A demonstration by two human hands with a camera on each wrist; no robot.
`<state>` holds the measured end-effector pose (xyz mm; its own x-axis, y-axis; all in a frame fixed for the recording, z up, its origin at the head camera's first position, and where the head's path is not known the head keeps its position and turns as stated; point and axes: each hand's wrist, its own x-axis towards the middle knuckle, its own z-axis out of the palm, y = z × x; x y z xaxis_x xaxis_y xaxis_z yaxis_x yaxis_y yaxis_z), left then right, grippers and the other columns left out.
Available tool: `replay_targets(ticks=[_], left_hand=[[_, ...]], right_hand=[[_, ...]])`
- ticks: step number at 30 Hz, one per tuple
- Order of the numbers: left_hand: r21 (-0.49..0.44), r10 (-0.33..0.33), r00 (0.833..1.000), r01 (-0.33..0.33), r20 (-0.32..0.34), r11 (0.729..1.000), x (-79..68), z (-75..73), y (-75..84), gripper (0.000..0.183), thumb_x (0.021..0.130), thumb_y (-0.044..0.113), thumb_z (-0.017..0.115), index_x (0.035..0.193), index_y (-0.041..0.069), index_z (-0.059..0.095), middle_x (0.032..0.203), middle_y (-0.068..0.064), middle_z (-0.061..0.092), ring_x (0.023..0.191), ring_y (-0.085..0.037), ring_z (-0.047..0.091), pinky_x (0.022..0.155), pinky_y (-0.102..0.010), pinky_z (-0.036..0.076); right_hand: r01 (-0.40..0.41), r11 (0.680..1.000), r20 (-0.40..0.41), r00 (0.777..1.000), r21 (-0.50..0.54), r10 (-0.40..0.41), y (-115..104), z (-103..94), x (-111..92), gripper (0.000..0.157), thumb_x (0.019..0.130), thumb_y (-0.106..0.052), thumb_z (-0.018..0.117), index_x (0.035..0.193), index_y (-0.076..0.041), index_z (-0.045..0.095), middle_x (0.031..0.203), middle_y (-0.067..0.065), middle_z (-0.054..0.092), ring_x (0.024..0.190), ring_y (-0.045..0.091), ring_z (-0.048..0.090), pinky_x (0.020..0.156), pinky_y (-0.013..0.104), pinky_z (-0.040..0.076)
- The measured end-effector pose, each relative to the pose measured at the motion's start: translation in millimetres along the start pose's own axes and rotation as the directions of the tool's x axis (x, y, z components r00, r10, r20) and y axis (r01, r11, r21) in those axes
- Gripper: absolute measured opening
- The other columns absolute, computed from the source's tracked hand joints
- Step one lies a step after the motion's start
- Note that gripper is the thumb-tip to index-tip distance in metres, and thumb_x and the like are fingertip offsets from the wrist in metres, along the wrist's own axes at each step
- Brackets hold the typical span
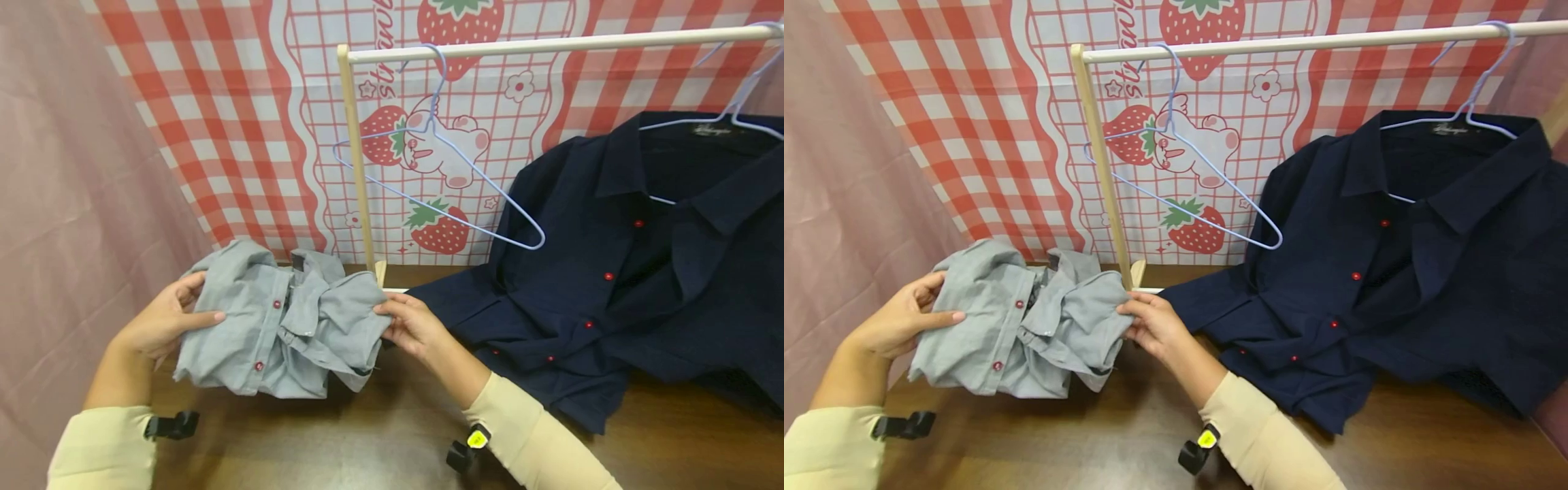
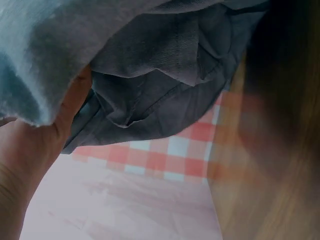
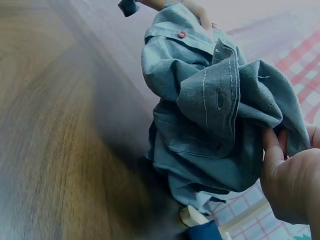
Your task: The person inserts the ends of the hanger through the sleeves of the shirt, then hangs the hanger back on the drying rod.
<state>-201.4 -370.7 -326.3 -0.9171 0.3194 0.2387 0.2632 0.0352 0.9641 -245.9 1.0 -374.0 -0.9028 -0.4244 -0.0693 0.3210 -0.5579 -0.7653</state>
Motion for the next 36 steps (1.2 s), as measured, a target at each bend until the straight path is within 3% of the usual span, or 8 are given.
replay_targets(ticks=[8, 15, 28, 36], left_hand=[[-0.063, 0.063, 0.994, -0.058, 0.085, 0.996, 9.3, 14.3, 7.8, 0.055, 0.084, -0.023, 0.055, 0.128, 0.009, 0.052, 0.111, -0.005, 0.066, 0.098, -0.016, 0.065, 0.077, -0.032, 0.056], [0.009, 0.075, 0.991, -0.077, 0.107, 0.997, 17.1, 30.4, 17.1, 0.053, 0.085, -0.020, 0.058, 0.129, 0.009, 0.052, 0.112, -0.005, 0.064, 0.098, -0.016, 0.063, 0.077, -0.032, 0.056], [-0.007, 0.073, 0.995, -0.073, 0.072, 0.997, 33.1, 69.7, 29.1, 0.052, 0.085, -0.017, 0.061, 0.130, 0.006, 0.050, 0.113, -0.007, 0.058, 0.100, -0.016, 0.061, 0.081, -0.030, 0.055], [0.028, 0.007, 1.000, -0.007, -0.001, 1.000, 46.6, 100.4, 38.2, 0.058, 0.084, -0.012, 0.065, 0.137, -0.006, 0.040, 0.119, -0.010, 0.053, 0.104, -0.017, 0.058, 0.085, -0.027, 0.052]], right_hand=[[0.013, 1.000, 0.028, 1.000, 0.012, -0.013, -14, -11.2, -16, 0.036, 0.089, 0.015, 0.041, 0.087, -0.009, 0.068, 0.083, 0.003, 0.067, 0.073, 0.013, 0.065, 0.066, 0.028, 0.053], [0.046, 0.999, 0.036, 0.998, 0.022, -0.047, -31, -24.7, -28, 0.035, 0.092, 0.012, 0.039, 0.087, -0.009, 0.067, 0.083, 0.003, 0.067, 0.073, 0.013, 0.064, 0.066, 0.028, 0.052], [0.110, 0.994, 0.045, 0.993, 0.018, -0.110, -67, -51.1, -54, 0.038, 0.096, 0.011, 0.035, 0.090, -0.006, 0.068, 0.085, 0.004, 0.068, 0.078, 0.014, 0.064, 0.069, 0.027, 0.052], [0.146, 0.989, 0.046, 0.988, 0.017, -0.146, -82, -67.4, -65, 0.038, 0.097, 0.011, 0.034, 0.091, -0.004, 0.067, 0.087, 0.005, 0.067, 0.080, 0.014, 0.064, 0.071, 0.027, 0.053]])
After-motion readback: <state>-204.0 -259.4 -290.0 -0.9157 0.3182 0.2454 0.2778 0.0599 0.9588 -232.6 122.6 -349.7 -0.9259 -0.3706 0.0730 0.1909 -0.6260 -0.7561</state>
